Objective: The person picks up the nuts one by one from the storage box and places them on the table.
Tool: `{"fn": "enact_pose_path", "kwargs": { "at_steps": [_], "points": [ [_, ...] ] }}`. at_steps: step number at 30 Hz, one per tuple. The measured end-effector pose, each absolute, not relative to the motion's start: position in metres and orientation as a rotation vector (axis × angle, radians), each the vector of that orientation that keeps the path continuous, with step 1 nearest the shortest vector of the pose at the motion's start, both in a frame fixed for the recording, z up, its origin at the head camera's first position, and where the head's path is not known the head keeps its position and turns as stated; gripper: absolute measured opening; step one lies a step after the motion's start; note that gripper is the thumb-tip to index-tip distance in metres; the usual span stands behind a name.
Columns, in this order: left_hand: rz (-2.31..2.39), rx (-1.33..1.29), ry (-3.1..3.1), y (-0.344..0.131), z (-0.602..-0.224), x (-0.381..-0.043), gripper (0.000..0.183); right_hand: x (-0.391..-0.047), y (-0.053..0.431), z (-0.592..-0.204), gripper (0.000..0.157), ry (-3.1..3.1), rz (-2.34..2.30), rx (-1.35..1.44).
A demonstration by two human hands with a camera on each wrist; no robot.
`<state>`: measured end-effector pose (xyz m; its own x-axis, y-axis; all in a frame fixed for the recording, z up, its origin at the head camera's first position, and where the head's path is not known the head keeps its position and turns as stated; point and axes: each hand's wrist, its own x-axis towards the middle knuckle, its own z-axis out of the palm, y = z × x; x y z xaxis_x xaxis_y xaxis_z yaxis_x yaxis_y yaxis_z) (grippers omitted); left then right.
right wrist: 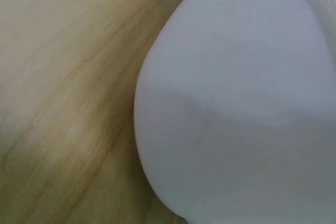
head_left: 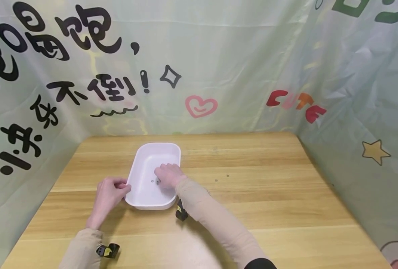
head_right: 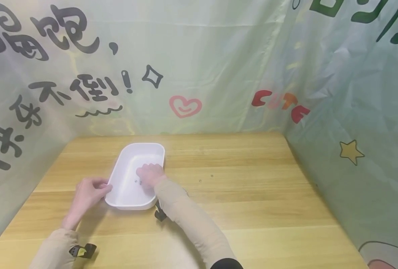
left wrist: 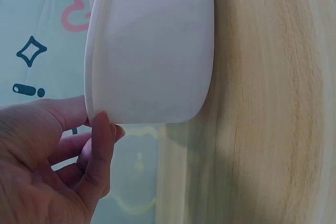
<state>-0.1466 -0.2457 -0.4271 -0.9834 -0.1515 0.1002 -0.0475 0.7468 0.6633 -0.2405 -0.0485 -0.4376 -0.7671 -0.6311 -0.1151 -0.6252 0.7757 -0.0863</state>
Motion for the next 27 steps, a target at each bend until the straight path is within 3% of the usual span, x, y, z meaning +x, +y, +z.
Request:
{"fn": "enact_pose_path", "kwargs": {
  "at_steps": [7, 14, 27],
  "points": [
    [-1.049, 0.177, -2.804, -0.245, -0.427, -0.145, 0.029, -0.239, -0.046, -0.437, 0.005, 2.813, -0.216, -1.035],
    [-1.048, 0.176, -2.806, -0.245, -0.427, -0.145, 0.029, -0.241, -0.042, -0.435, 0.02, 2.71, -0.689, -0.873],
    [-1.054, 0.181, -2.798, -0.245, -0.427, -0.146, 0.029, -0.244, -0.036, -0.428, 0.019, 2.699, -0.77, -1.15]
  ]
}}
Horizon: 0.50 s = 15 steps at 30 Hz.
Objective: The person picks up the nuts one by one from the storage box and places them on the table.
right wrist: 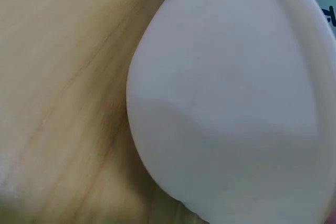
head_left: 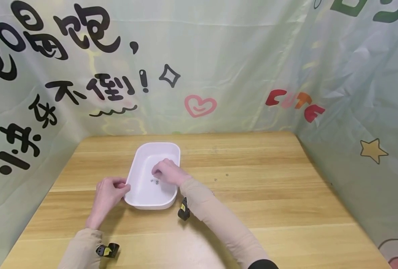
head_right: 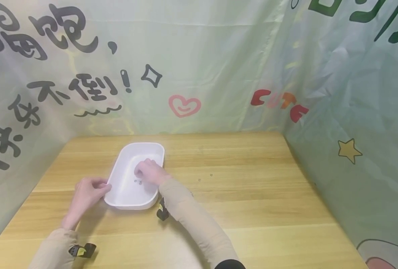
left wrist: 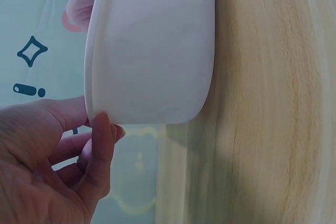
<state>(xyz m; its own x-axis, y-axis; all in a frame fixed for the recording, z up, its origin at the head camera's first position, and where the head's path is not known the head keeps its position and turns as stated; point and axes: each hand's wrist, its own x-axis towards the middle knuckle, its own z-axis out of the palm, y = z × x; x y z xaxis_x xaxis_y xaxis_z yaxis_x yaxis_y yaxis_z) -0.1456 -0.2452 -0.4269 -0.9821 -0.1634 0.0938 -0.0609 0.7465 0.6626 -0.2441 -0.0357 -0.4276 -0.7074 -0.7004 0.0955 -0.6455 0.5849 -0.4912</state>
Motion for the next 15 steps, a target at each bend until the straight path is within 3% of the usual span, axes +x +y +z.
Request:
{"fn": "enact_pose_path", "kwargs": {
  "at_steps": [15],
  "points": [
    [-1.04, 0.175, -2.791, -0.245, -0.427, -0.147, 0.027, -0.243, -0.015, -0.43, 0.009, 2.606, -1.135, -1.242]
  ]
}}
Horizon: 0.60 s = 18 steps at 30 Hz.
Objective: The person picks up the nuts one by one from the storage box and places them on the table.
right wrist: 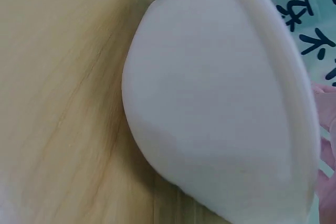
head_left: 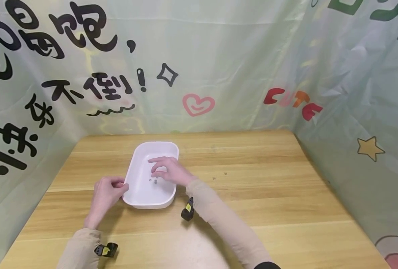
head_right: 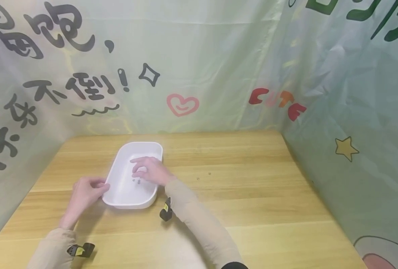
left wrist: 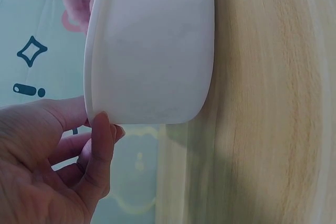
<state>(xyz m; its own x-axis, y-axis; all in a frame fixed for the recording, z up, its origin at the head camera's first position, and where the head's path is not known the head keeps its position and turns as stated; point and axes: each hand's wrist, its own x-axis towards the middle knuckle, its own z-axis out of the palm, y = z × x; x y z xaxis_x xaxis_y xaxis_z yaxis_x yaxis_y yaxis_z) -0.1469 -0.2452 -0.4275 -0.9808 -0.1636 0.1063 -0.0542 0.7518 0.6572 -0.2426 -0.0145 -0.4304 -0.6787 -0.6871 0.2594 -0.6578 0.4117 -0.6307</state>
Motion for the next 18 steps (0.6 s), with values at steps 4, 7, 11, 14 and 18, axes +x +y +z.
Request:
{"fn": "enact_pose_path", "kwargs": {
  "at_steps": [4, 7, 11, 14, 18],
  "points": [
    [-1.043, 0.169, -2.787, -0.245, -0.428, -0.147, 0.027, -0.242, -0.003, -0.433, 0.011, 2.513, -1.366, -1.149],
    [-1.043, 0.167, -2.784, -0.245, -0.428, -0.147, 0.027, -0.238, 0.011, -0.432, 0.014, 2.459, -1.527, -1.009],
    [-1.041, 0.159, -2.786, -0.245, -0.428, -0.147, 0.026, -0.234, 0.041, -0.43, 0.016, 2.425, -1.709, -0.872],
    [-1.041, 0.153, -2.792, -0.245, -0.428, -0.147, 0.026, -0.233, 0.069, -0.436, 0.017, 2.447, -1.805, -0.844],
    [-1.046, 0.159, -2.795, -0.246, -0.428, -0.146, 0.026, -0.232, 0.115, -0.453, 0.016, 2.543, -1.87, -0.773]
  ]
}}
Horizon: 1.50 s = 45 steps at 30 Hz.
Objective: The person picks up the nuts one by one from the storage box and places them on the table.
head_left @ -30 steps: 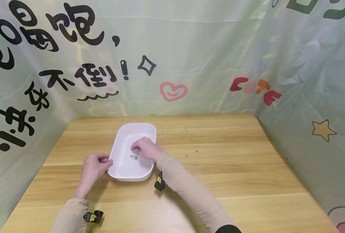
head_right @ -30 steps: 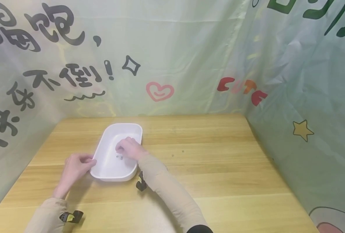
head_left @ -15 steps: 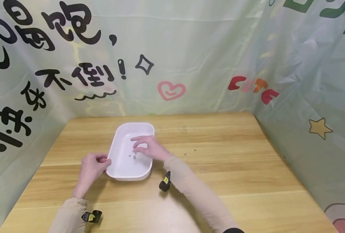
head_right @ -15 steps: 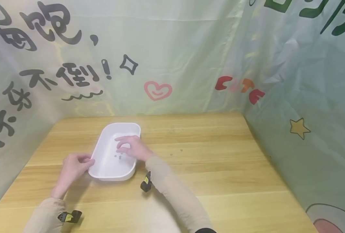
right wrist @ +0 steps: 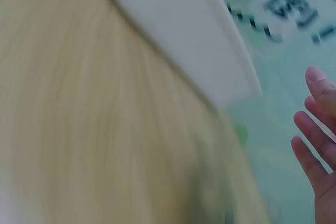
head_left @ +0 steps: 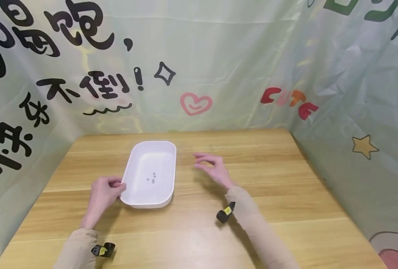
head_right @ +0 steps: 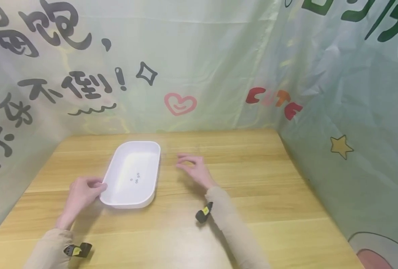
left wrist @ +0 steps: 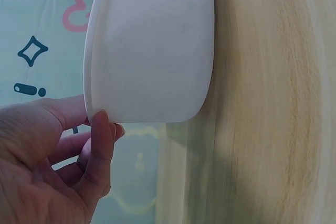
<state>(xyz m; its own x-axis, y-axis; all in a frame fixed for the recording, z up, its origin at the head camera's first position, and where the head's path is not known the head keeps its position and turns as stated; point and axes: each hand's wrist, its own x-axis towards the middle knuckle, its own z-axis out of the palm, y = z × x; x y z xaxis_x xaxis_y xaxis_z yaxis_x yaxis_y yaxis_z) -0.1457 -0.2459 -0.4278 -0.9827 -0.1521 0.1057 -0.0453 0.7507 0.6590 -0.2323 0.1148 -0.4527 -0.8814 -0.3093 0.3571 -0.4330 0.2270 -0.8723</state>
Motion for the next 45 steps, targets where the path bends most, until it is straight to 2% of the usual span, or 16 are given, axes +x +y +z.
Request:
{"fn": "enact_pose_path", "kwargs": {
  "at_steps": [7, 15, 22, 33, 45],
  "points": [
    [-1.061, 0.146, -2.797, -0.248, -0.428, -0.147, 0.027, -0.228, 0.192, -0.483, 0.023, -2.412, 1.707, 0.432],
    [-1.059, 0.127, -2.803, -0.248, -0.427, -0.146, 0.028, -0.227, 0.23, -0.498, 0.023, -2.496, 1.573, 0.391],
    [-1.046, 0.136, -2.809, -0.248, -0.425, -0.144, 0.029, -0.226, 0.231, -0.502, 0.018, -2.527, 1.564, 0.401],
    [-1.079, 0.148, -2.815, -0.246, -0.426, -0.143, 0.029, -0.231, 0.219, -0.507, 0.02, -2.533, 1.586, 0.338],
    [-1.051, 0.133, -2.81, -0.247, -0.426, -0.142, 0.028, -0.208, 0.207, -0.467, 0.02, -2.588, 1.53, 0.351]
  ]
}}
